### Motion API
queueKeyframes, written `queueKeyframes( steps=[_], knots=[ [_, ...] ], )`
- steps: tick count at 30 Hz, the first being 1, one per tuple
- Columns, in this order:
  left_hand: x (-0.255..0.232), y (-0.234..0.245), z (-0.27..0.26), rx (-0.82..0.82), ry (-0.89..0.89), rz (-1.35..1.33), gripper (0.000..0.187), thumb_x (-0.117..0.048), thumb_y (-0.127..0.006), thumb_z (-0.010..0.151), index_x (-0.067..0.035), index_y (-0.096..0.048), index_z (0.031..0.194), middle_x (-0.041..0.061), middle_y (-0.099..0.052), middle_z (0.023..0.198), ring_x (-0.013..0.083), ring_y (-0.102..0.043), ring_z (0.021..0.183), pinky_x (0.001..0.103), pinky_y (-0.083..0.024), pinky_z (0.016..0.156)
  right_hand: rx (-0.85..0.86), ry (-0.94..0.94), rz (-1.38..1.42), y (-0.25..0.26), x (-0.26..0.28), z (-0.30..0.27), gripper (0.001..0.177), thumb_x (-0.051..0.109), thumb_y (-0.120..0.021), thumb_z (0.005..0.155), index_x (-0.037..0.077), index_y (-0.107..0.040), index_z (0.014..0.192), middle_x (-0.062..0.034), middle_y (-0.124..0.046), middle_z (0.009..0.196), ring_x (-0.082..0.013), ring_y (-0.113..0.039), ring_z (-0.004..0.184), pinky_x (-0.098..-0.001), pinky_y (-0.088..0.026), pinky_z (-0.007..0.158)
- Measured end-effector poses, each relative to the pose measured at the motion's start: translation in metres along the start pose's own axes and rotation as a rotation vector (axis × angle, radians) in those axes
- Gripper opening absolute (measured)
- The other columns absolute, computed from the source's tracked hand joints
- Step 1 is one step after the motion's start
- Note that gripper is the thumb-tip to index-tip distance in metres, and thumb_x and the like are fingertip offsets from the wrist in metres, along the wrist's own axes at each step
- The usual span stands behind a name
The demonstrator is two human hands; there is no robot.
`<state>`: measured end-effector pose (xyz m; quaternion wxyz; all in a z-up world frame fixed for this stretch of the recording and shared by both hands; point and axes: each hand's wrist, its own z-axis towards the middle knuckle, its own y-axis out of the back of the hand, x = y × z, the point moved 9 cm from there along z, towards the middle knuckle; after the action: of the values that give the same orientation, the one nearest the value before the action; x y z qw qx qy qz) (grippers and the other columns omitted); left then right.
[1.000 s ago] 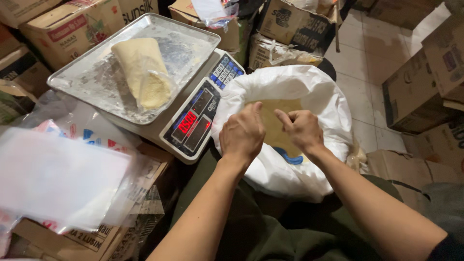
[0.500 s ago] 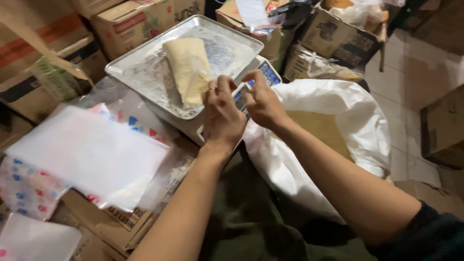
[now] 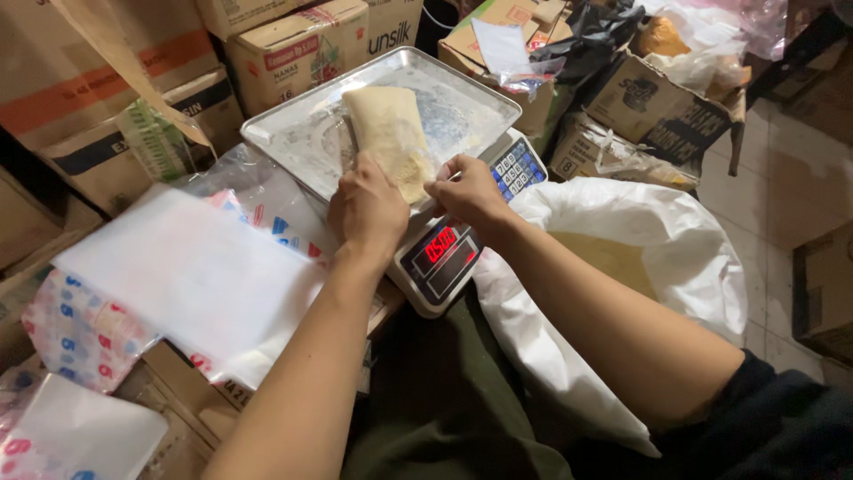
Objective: The person scoops a yellow powder from a large sack into a plastic bag using a blue scoop, places the bag on a digital scale, and adjusts the amount to reach a target weight. The person then ties the bag closed and sets it aside before repeating the process with a new bag.
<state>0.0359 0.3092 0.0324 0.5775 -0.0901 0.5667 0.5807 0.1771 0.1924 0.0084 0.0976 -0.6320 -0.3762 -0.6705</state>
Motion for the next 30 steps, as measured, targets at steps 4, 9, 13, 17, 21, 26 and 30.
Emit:
queueKeyframes(
  steps=[4,9,13,17,21,26,30],
  knots=[
    [-0.005,0.004,0.014,0.036,0.028,0.055,0.023,-0.015,-0.056,0.093,-0.006,-0.050,0.114,0.027,-0.071,0.098,0.0457,-0.071,0.091,0.054,-0.056,0.080,-0.016,0.008,0.196,0.000,0.012,0.011,0.015,0.006,-0.066,0.090,0.007,-0.051,0.094,-0.0068,-0.061,0.070,-0.0205,-0.068,0.056,-0.0325,-0.047,0.041],
    [-0.028,0.029,0.043,-0.046,-0.034,-0.069,0.021,-0.014,-0.057,0.097,-0.006,-0.049,0.115,0.025,-0.073,0.097,0.0466,-0.070,0.093,0.056,-0.053,0.080,-0.069,0.040,0.170,0.019,0.054,0.023,0.013,0.005,-0.062,0.092,0.011,-0.052,0.098,-0.0050,-0.060,0.070,-0.0181,-0.069,0.059,-0.0333,-0.052,0.047],
    [-0.046,0.042,0.072,-0.112,-0.082,-0.199,0.023,-0.012,-0.064,0.093,-0.006,-0.050,0.110,0.020,-0.072,0.096,0.0416,-0.071,0.092,0.051,-0.055,0.078,-0.090,0.111,0.196,0.034,0.099,0.033,0.012,0.005,-0.061,0.093,0.010,-0.053,0.100,-0.0044,-0.059,0.068,-0.0181,-0.068,0.059,-0.0329,-0.053,0.050],
    [-0.076,0.062,0.094,-0.294,-0.302,-0.257,0.014,-0.008,-0.065,0.094,-0.004,-0.055,0.103,0.018,-0.073,0.094,0.0377,-0.072,0.089,0.048,-0.055,0.080,-0.109,0.195,0.165,0.048,0.138,0.034,0.015,0.004,-0.060,0.092,0.011,-0.053,0.104,-0.0038,-0.059,0.065,-0.0167,-0.069,0.058,-0.0321,-0.054,0.051],
    [-0.090,0.065,0.116,-0.327,-0.318,-0.330,0.007,-0.009,-0.063,0.095,-0.004,-0.058,0.098,0.016,-0.073,0.091,0.0348,-0.074,0.087,0.046,-0.056,0.078,-0.095,0.345,0.184,0.062,0.169,0.025,0.021,-0.002,-0.058,0.091,0.011,-0.053,0.107,-0.0026,-0.058,0.065,-0.0154,-0.067,0.057,-0.0303,-0.053,0.048],
    [-0.114,0.074,0.125,-0.373,-0.337,-0.346,0.007,-0.010,-0.064,0.093,-0.003,-0.063,0.092,0.016,-0.074,0.088,0.0344,-0.073,0.086,0.046,-0.056,0.077,-0.075,0.451,0.234,0.073,0.192,0.014,0.018,-0.003,-0.058,0.095,0.010,-0.052,0.105,-0.0029,-0.054,0.064,-0.0137,-0.065,0.055,-0.0286,-0.050,0.044],
    [-0.125,0.080,0.130,-0.346,-0.274,-0.389,0.008,-0.011,-0.065,0.091,-0.004,-0.069,0.091,0.014,-0.076,0.087,0.0315,-0.076,0.084,0.042,-0.058,0.077,-0.120,0.536,0.171,0.084,0.209,0.005,0.017,-0.005,-0.058,0.093,0.010,-0.054,0.102,-0.0027,-0.056,0.067,-0.0137,-0.065,0.054,-0.0291,-0.050,0.044]
  ],
)
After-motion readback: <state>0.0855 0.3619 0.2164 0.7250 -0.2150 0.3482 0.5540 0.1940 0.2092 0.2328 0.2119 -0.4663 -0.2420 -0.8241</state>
